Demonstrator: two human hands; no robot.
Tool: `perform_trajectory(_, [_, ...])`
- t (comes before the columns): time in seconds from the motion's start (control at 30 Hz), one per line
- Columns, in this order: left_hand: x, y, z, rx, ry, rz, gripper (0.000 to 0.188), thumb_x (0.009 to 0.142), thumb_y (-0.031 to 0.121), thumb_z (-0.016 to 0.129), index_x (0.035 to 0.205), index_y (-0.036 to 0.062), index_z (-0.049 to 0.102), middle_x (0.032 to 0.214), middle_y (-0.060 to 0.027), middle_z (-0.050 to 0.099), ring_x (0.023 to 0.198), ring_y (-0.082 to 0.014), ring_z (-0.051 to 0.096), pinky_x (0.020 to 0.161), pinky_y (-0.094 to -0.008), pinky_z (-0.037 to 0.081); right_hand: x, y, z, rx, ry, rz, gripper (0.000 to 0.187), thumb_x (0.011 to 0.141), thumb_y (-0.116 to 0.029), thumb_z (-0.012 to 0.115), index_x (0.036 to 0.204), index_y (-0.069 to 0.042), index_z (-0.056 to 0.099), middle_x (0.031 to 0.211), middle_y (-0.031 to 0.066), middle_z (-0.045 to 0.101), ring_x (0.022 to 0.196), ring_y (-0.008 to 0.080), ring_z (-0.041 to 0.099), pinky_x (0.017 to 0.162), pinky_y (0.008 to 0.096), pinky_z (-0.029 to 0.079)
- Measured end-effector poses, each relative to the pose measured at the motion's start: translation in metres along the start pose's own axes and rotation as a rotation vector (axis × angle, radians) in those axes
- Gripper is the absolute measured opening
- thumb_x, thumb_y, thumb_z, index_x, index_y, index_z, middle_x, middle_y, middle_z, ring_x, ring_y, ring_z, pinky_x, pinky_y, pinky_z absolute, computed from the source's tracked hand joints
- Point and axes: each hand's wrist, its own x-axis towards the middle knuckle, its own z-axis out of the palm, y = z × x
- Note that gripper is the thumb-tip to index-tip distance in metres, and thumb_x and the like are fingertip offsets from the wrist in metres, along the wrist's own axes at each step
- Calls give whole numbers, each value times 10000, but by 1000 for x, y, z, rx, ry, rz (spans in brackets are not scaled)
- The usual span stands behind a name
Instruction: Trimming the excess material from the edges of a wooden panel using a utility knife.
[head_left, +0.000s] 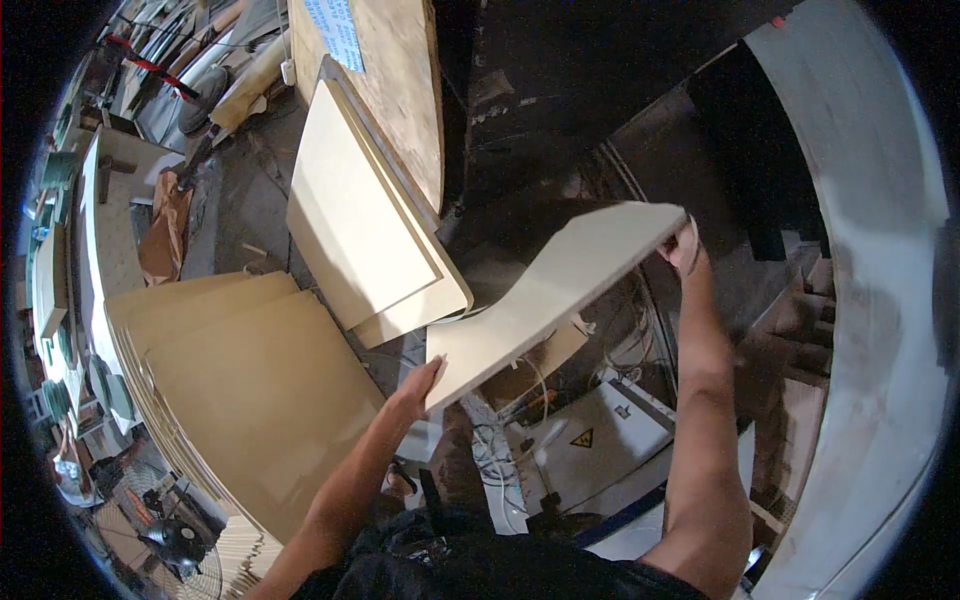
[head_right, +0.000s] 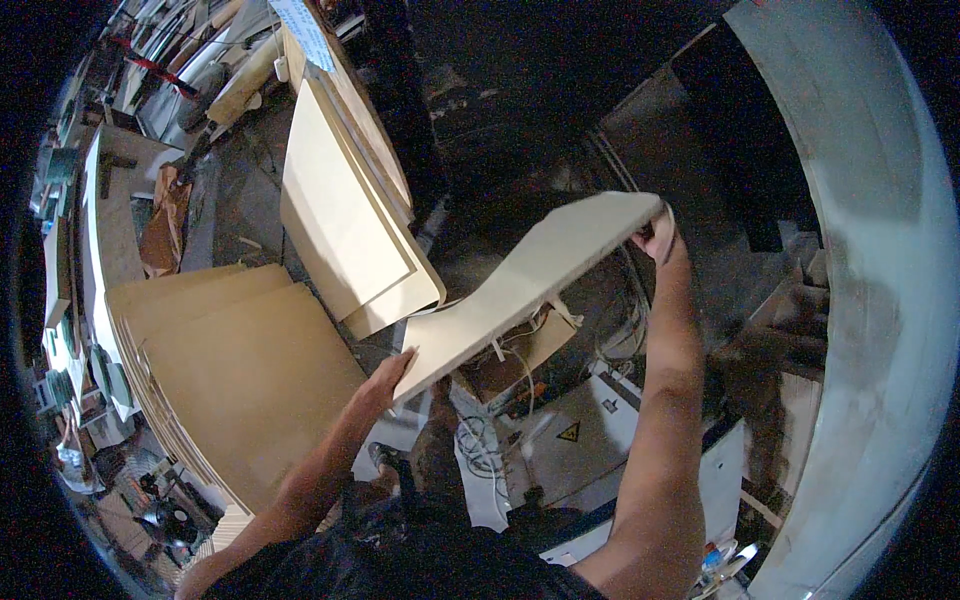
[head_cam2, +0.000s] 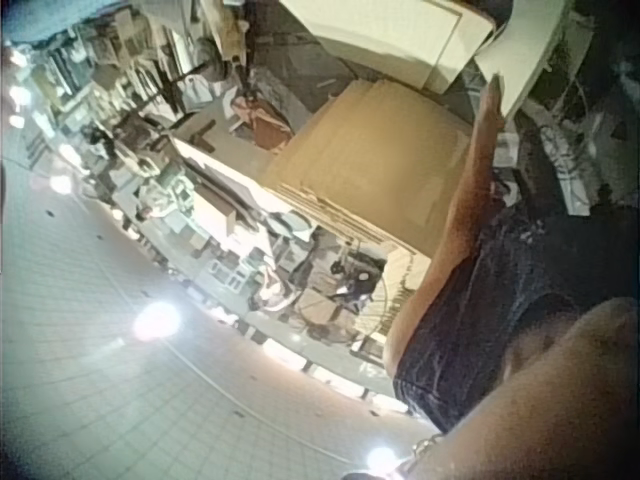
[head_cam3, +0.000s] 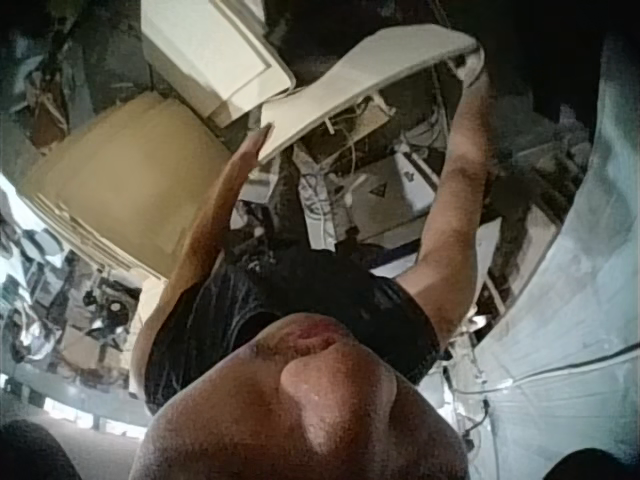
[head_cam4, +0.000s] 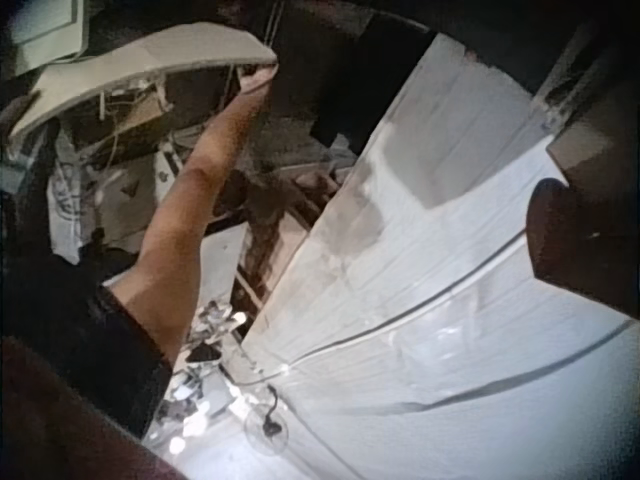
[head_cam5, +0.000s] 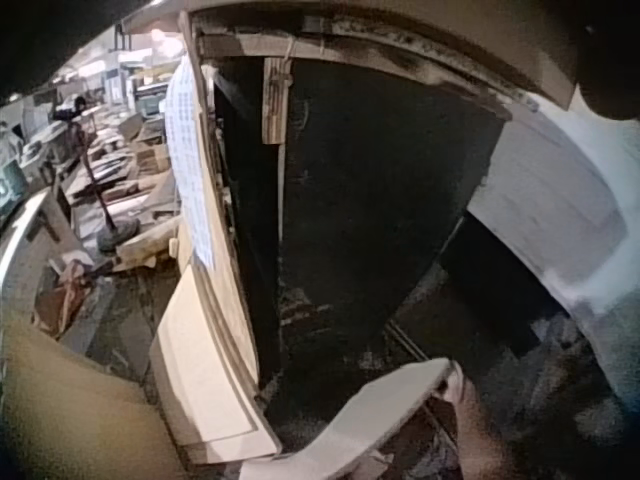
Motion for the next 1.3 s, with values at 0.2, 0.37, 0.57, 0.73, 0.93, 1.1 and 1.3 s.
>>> perform_trajectory(0.2, [-4,12,35,452,-159,757,388,884,300,531,1119,-8,545,1000,-156,623,859,-267,603,731,-338,458,11,0,-31,286,-122,-59,471,936,-448,400,1232,-83,427,1079,65,513,920,198,511,875,373,398])
perform_trajectory(0.37, [-11,36,55,888,-54,1092,621,663,71,709,1209,-59,445,1064,-254,569,1040,-350,556,812,-360,449,-116,84,75,272,-210,-342,661,868,-537,488,1353,-107,359,1349,45,402,1213,226,386,1007,387,278])
perform_trajectory(0.57, [2,40,47,391,-120,998,510,797,176,640,1196,-82,455,1074,-235,590,973,-298,589,823,-348,471,-191,107,191,41,-12,-239,812,730,-38,564,1424,-93,146,1354,134,347,1217,290,373,1006,403,314])
perform_trajectory(0.73, [-23,37,32,-133,-324,248,614,939,508,332,1237,-16,447,981,-152,632,739,-178,589,677,-297,496,-188,91,211,-4,-75,-279,854,722,-20,517,1450,-114,81,1432,179,244,1261,329,340,1042,436,298])
perform_trajectory(0.93, [-28,-46,-71,-101,-72,265,633,896,532,430,1247,6,452,959,-123,644,786,-193,615,635,-297,508,-181,99,243,-165,56,-495,782,777,-89,501,1443,-58,90,1463,220,159,1310,359,274,1072,417,256])
perform_trajectory(1.1, [-53,-141,-148,-72,239,216,545,882,486,491,1129,3,543,901,-136,649,694,-189,626,577,-298,518,-200,92,257,-157,208,-472,633,880,-260,513,1366,57,260,1337,275,378,1181,388,445,970,453,384])
perform_trajectory(1.3, [-100,-208,-171,41,426,159,475,883,403,522,1090,-21,578,833,-117,655,618,-166,621,534,-291,509,-216,66,257,-798,224,-263,734,819,-272,518,1387,54,186,1258,294,461,1049,431,534,914,444,427])
